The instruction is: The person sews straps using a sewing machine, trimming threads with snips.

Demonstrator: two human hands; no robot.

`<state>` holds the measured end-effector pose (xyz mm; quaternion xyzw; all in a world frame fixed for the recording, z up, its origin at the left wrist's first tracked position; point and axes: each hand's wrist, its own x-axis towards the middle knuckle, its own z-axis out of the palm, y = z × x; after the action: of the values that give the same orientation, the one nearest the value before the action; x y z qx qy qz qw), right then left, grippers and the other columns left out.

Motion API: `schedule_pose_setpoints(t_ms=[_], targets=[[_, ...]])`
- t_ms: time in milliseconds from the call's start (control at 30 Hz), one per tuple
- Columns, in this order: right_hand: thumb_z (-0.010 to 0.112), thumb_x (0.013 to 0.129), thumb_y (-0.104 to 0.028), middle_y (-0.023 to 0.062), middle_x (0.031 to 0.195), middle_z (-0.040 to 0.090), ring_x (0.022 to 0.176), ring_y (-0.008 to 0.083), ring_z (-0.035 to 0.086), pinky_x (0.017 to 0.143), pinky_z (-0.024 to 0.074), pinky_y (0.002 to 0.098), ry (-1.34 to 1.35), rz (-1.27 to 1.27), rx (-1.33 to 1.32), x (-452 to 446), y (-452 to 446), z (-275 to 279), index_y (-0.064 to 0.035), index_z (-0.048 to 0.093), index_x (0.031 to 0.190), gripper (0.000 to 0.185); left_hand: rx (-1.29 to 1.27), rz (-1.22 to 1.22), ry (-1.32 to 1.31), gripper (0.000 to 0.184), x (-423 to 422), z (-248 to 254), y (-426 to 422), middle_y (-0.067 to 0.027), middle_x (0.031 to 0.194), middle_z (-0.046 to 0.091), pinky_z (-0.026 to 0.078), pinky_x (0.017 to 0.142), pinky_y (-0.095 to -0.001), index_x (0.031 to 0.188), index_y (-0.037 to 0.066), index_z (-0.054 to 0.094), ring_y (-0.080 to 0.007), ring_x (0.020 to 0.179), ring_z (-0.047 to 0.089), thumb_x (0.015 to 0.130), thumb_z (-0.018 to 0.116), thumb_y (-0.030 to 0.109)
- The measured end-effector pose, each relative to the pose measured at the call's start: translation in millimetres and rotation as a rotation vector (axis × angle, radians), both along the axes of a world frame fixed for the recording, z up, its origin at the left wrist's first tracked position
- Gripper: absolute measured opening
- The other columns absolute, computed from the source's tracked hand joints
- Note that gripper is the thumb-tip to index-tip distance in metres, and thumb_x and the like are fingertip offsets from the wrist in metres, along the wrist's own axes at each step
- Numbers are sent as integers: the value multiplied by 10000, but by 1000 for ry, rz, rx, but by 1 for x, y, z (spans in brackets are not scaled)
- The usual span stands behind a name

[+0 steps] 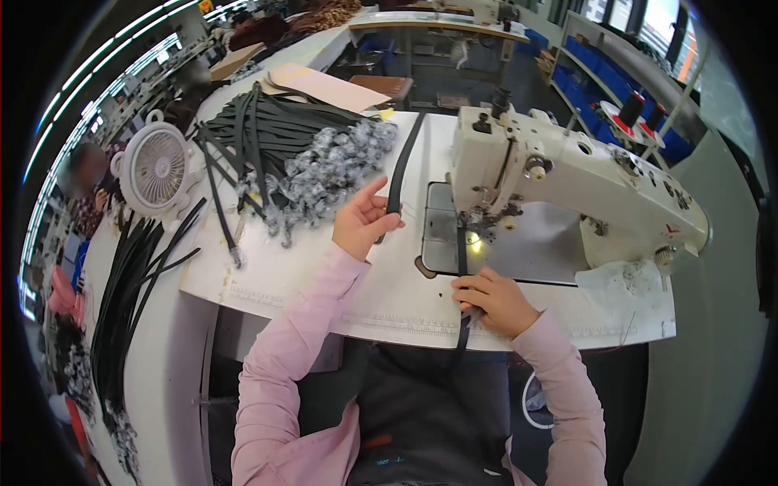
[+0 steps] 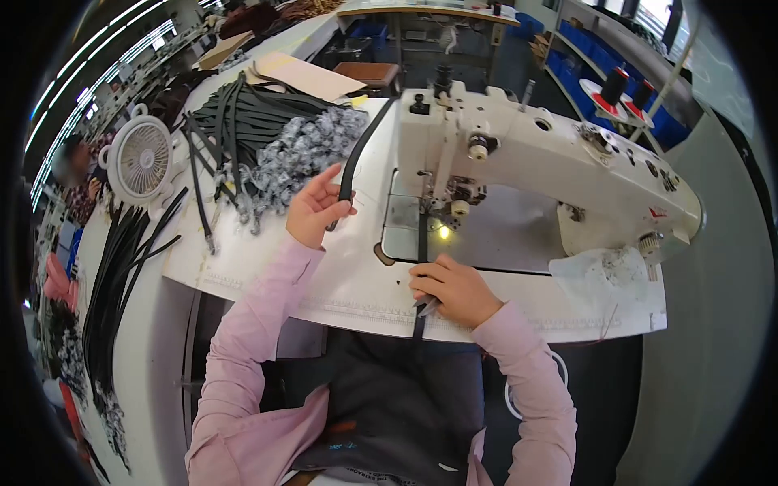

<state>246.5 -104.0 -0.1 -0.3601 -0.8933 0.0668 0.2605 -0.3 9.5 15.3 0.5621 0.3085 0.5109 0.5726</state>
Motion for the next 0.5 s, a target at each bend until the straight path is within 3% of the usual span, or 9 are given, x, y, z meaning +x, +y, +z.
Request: schedule_pose_setpoints(t_ms=[67,100,233,333,433,500], targets=[[652,678,-61,-11,989,579,785,196,509,621,456,295,6,-20,-13,-3,0,0,-118,589,874,214,125,66,-147,431,-34,23,36,-140,993,598,484,718,-270,1216,-12,458,-184,770,606,796,549,-27],[651,671,-51,-9,987,582,780,199,511,619,455,297,8,-29,-17,-3,-1,2,-116,592,871,218,71,104,-296,348,-56,45,46,-147,997,598,486,703,-260,1170,-6,500,-191,778,606,823,527,-13],[645,664,-31,3,975,588,762,211,519,610,452,316,35,-30,3,-7,0,2,-104,601,854,209,112,339,-586,245,-193,105,65,-164,966,603,491,706,-273,1054,-8,552,-231,830,603,837,545,105],[647,668,-34,13,960,592,748,221,522,599,447,328,45,-21,15,-10,0,3,-94,603,837,184,189,556,-715,336,-307,127,12,-178,1017,583,488,758,-306,1111,-8,525,-242,885,590,811,540,144],[661,667,-51,24,945,597,734,227,523,585,436,332,63,-15,33,-11,0,3,-86,602,826,173,303,814,-889,538,-429,128,-71,-238,1077,541,479,769,-353,1118,-126,403,-317,958,561,786,530,277],[662,669,-58,29,938,599,727,226,523,583,436,331,74,-11,32,-12,0,2,-86,602,822,166,553,1045,-909,586,-523,107,-136,-268,1098,519,481,748,-390,1168,-66,392,-345,968,552,801,515,374]])
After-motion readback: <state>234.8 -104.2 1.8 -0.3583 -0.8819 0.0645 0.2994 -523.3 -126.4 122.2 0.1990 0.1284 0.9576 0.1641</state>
